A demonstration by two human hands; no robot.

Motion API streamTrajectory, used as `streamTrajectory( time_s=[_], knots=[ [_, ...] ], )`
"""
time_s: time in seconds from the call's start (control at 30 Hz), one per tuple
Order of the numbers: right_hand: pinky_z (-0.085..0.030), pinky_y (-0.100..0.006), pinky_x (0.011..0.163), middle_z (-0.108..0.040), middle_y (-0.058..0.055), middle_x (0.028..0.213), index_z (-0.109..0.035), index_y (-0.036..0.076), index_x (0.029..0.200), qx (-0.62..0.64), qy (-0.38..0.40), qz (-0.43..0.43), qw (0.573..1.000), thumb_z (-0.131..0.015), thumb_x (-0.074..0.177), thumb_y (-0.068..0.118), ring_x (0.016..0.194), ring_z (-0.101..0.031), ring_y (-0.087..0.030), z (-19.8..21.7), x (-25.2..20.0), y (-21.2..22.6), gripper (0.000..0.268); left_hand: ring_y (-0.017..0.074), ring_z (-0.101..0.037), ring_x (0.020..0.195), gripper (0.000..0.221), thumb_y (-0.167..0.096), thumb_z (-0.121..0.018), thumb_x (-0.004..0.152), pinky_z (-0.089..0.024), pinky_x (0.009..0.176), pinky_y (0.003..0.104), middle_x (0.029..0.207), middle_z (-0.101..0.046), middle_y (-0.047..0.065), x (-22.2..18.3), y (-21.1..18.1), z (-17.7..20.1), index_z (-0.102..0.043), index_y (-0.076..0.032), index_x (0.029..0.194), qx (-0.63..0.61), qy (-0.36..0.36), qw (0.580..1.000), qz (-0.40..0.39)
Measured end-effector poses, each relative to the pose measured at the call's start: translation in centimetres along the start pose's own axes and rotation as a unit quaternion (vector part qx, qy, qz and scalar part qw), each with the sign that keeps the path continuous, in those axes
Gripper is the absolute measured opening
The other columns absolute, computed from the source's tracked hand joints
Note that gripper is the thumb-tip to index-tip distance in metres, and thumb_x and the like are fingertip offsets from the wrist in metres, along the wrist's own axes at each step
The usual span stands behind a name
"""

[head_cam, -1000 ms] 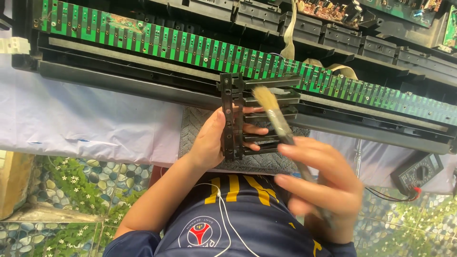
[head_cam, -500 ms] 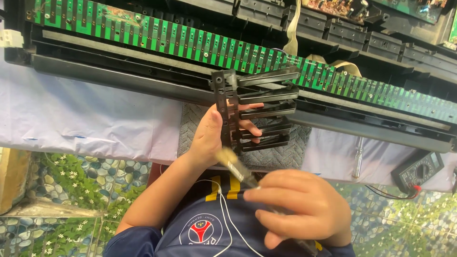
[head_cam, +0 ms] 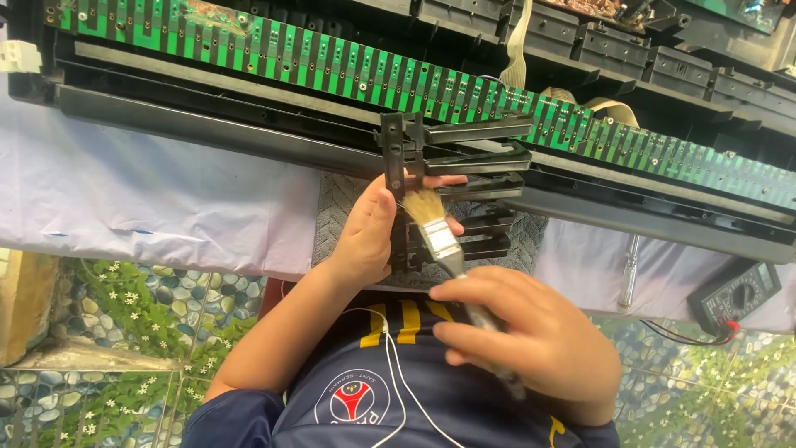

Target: Cleaning internal keyboard components and key-bed assemblies using a brush to remove dust.

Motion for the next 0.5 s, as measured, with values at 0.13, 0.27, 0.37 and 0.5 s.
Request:
streamTrajectory(
  time_s=[0.13,0.27,0.37,0.5],
  knots=[
    [-0.048,-0.042,0.058,-0.062,-0.016,0.104,-0.058,0.006,0.097,0.071,0.053,0.045,0.995,-0.059,0.104,0.03,0.073,-0.06,-0.031,-0.1,0.5,0.5,0.026,0.0363,-0.073,0.079,0.062,-0.053,-0.051,0.106,-0.065,0.064,0.051,0.142,-0.056,0.034,0.0,0.4,0.4,-0.051,0.003,0.134,0.011,-0.004,1.0,0.021],
    [-0.054,-0.038,0.059,-0.063,-0.014,0.093,-0.063,0.0,0.095,0.256,0.027,0.109,0.96,-0.04,0.113,0.032,0.067,-0.063,-0.029,0.9,-0.4,1.0,0.043,0.0307,-0.071,0.099,0.063,-0.052,-0.051,0.106,-0.065,0.08,0.055,0.148,-0.046,0.039,-0.2,0.4,0.2,-0.048,0.003,0.137,-0.011,0.007,1.0,0.023],
    [-0.057,-0.036,0.064,-0.065,-0.016,0.096,-0.061,0.006,0.104,0.263,-0.045,0.041,0.963,-0.045,0.11,0.021,0.074,-0.068,-0.029,0.1,-2.6,-0.3,0.023,0.0311,-0.072,0.098,0.06,-0.052,-0.047,0.107,-0.066,0.083,0.057,0.145,-0.046,0.041,-0.1,-0.2,-0.2,-0.046,0.0,0.136,-0.011,0.0,1.0,0.016],
    [-0.055,-0.031,0.069,-0.064,-0.014,0.096,-0.06,0.015,0.113,0.249,-0.131,-0.068,0.957,-0.05,0.105,0.007,0.077,-0.065,-0.023,-0.8,-4.3,-1.3,0.014,0.034,-0.073,0.098,0.061,-0.055,-0.047,0.106,-0.067,0.082,0.056,0.143,-0.051,0.037,0.0,-0.3,0.0,-0.048,0.0,0.133,-0.014,-0.022,1.0,0.017]
  ],
)
Point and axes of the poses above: each hand's wrist, its own x-axis towards the middle knuckle, its own z-axis out of the back of the hand, y = z × x, the point moved 7 cm from there along x, towards the middle knuckle
